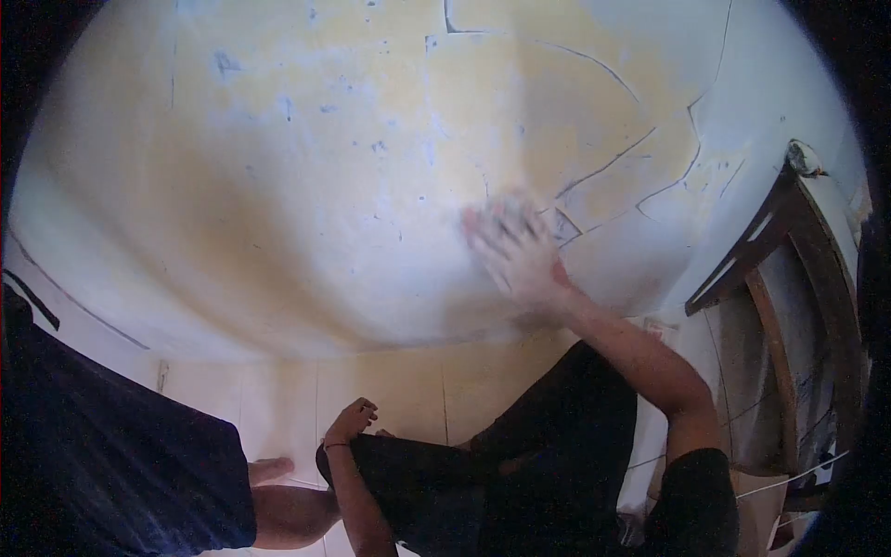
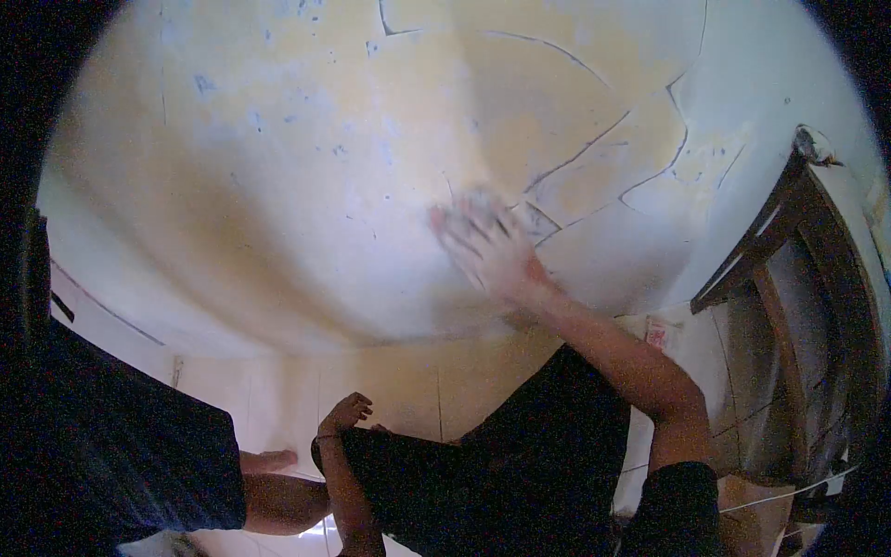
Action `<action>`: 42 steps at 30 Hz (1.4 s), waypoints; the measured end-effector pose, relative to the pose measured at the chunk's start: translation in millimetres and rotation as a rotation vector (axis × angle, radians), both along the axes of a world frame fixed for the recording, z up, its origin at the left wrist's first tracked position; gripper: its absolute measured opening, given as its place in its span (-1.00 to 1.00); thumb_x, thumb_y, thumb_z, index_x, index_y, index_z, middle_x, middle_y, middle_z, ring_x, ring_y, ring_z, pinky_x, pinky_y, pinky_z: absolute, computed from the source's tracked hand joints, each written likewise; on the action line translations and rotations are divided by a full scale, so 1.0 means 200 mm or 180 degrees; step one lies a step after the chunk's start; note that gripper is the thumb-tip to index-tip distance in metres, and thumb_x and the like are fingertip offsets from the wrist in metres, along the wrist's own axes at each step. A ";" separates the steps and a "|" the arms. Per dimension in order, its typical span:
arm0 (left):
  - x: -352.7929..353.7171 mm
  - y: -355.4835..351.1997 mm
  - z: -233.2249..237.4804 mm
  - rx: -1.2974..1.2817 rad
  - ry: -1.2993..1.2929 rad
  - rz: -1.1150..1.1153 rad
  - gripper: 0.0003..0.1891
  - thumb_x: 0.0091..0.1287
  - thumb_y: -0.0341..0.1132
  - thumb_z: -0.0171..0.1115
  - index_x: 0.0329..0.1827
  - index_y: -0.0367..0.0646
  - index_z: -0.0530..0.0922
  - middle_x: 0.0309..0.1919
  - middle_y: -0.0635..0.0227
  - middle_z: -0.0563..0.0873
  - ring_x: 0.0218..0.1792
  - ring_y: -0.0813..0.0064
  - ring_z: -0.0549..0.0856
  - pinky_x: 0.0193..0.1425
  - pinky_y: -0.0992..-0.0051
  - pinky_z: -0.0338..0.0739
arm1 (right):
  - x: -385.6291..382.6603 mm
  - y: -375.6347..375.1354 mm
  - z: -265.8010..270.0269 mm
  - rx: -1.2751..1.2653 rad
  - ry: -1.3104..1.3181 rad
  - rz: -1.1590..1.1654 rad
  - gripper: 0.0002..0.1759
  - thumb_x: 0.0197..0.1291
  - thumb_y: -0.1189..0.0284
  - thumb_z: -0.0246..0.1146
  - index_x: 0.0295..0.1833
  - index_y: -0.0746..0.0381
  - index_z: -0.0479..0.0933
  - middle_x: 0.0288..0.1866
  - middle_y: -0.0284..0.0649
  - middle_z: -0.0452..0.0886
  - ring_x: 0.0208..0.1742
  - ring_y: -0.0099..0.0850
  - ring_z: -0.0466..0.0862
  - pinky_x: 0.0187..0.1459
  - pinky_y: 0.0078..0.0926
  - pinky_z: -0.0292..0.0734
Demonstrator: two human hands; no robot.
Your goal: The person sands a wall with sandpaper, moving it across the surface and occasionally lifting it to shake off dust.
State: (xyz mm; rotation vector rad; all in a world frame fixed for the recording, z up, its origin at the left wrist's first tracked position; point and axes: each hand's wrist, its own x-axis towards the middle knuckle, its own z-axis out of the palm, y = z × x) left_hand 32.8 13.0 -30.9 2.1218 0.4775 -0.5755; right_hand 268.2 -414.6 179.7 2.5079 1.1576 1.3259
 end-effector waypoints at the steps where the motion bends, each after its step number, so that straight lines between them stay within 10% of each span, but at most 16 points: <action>1: 0.01 -0.07 0.09 0.0258 0.0068 0.0071 -0.70 0.40 -0.22 0.02 0.00 -0.23 0.57 -0.20 0.19 0.75 -0.21 0.41 0.71 -0.09 0.41 0.60 | -0.01 0.00 0.18 0.0261 -0.0069 0.0043 -0.34 0.27 0.20 0.09 0.49 0.04 0.26 0.56 -0.28 0.21 0.56 -0.13 0.13 0.53 0.10 -0.14; 7: 0.03 -0.06 0.09 0.0118 0.0097 0.0220 -0.69 0.38 -0.22 0.02 0.01 -0.20 0.58 -0.24 0.21 0.75 -0.26 0.43 0.71 -0.13 0.41 0.61 | 0.02 0.07 1.19 0.1500 -0.0920 0.0074 -0.38 0.43 0.25 -0.08 0.52 0.29 0.15 0.59 0.02 0.08 0.62 -0.08 -0.02 0.58 -0.01 -0.34; 10: 0.00 -0.02 0.05 0.0100 0.0003 0.0197 -0.70 0.37 -0.23 0.02 0.00 -0.22 0.58 -0.25 0.20 0.75 -0.28 0.42 0.71 -0.14 0.41 0.61 | 0.10 0.11 0.99 0.1590 -0.1050 0.0029 -0.36 0.26 0.21 0.12 0.46 0.08 0.31 0.57 -0.27 0.19 0.55 -0.15 0.16 0.52 0.13 -0.11; 16: 0.00 -0.06 0.07 0.0164 -0.0091 0.0078 -0.70 0.38 -0.22 0.05 -0.01 -0.21 0.59 -0.24 0.22 0.75 -0.26 0.44 0.71 -0.11 0.41 0.62 | -0.03 0.02 0.03 -0.0121 0.0052 0.0396 -0.31 0.31 0.21 0.04 0.54 0.10 0.16 0.59 -0.23 0.15 0.58 -0.14 0.12 0.53 0.12 -0.16; 19: 0.02 -0.02 -0.02 0.0172 -0.0092 0.0061 -0.70 0.38 -0.20 0.06 -0.01 -0.20 0.60 -0.24 0.22 0.76 -0.26 0.43 0.71 -0.10 0.40 0.62 | -0.01 0.03 0.32 -0.0560 -0.0219 -0.0261 -0.30 0.27 0.19 0.03 0.53 0.06 0.19 0.62 -0.38 0.10 0.60 -0.26 0.07 0.56 0.05 -0.24; 23: 0.03 -0.05 0.06 0.0305 0.0001 0.0001 -0.69 0.38 -0.19 0.05 0.01 -0.19 0.57 -0.19 0.20 0.76 -0.23 0.40 0.72 -0.07 0.39 0.62 | 0.05 0.13 1.03 0.0814 -0.0754 -0.0188 -0.31 0.25 0.20 0.08 0.51 0.07 0.23 0.58 -0.30 0.17 0.60 -0.19 0.07 0.56 0.10 -0.25; 26: 0.01 -0.04 0.07 0.0150 -0.0118 0.0084 -0.69 0.38 -0.19 0.04 0.02 -0.20 0.57 -0.17 0.18 0.75 -0.20 0.39 0.72 -0.06 0.38 0.62 | 0.04 0.16 1.29 0.1651 -0.1000 0.0196 -0.47 0.40 0.43 -0.05 0.45 0.34 0.27 0.55 0.04 0.17 0.60 -0.05 0.05 0.58 -0.02 -0.25; 30: 0.01 -0.08 0.13 0.0290 -0.0101 0.0117 -0.68 0.37 -0.19 0.04 0.02 -0.19 0.58 -0.18 0.18 0.75 -0.19 0.39 0.72 -0.06 0.38 0.61 | 0.08 0.22 0.85 0.1047 -0.0758 -0.0249 -0.26 0.22 0.17 0.10 0.53 0.08 0.20 0.55 -0.27 0.23 0.56 -0.17 0.15 0.52 0.15 -0.14; 32: 0.01 -0.10 0.16 0.0332 -0.0030 0.0060 -0.68 0.38 -0.18 0.04 0.02 -0.19 0.58 -0.19 0.19 0.75 -0.18 0.39 0.71 -0.05 0.39 0.61 | -0.02 0.22 0.41 -0.0242 -0.0039 -0.0745 -0.29 0.40 0.14 -0.16 0.62 0.04 -0.09 0.65 -0.35 -0.03 0.60 -0.18 0.07 0.52 0.23 -0.35; 36: 0.02 -0.09 0.12 0.0269 -0.0011 0.0079 -0.67 0.38 -0.17 0.03 0.01 -0.21 0.58 -0.19 0.19 0.75 -0.20 0.39 0.71 -0.04 0.38 0.61 | -0.25 0.03 -0.40 -0.0432 0.1214 0.0299 -0.32 0.24 0.29 0.09 0.49 0.16 0.21 0.58 -0.18 0.16 0.59 -0.16 0.12 0.53 0.17 -0.15; 42: 0.02 0.01 -0.04 0.0103 -0.0082 -0.0015 -0.67 0.38 -0.16 0.04 0.00 -0.20 0.58 -0.19 0.20 0.75 -0.22 0.38 0.71 -0.06 0.38 0.61 | -0.32 -0.02 0.09 0.0419 0.1014 0.1099 -0.45 0.22 0.44 0.14 0.35 0.24 0.39 0.45 -0.05 0.35 0.53 -0.04 0.22 0.52 0.12 -0.04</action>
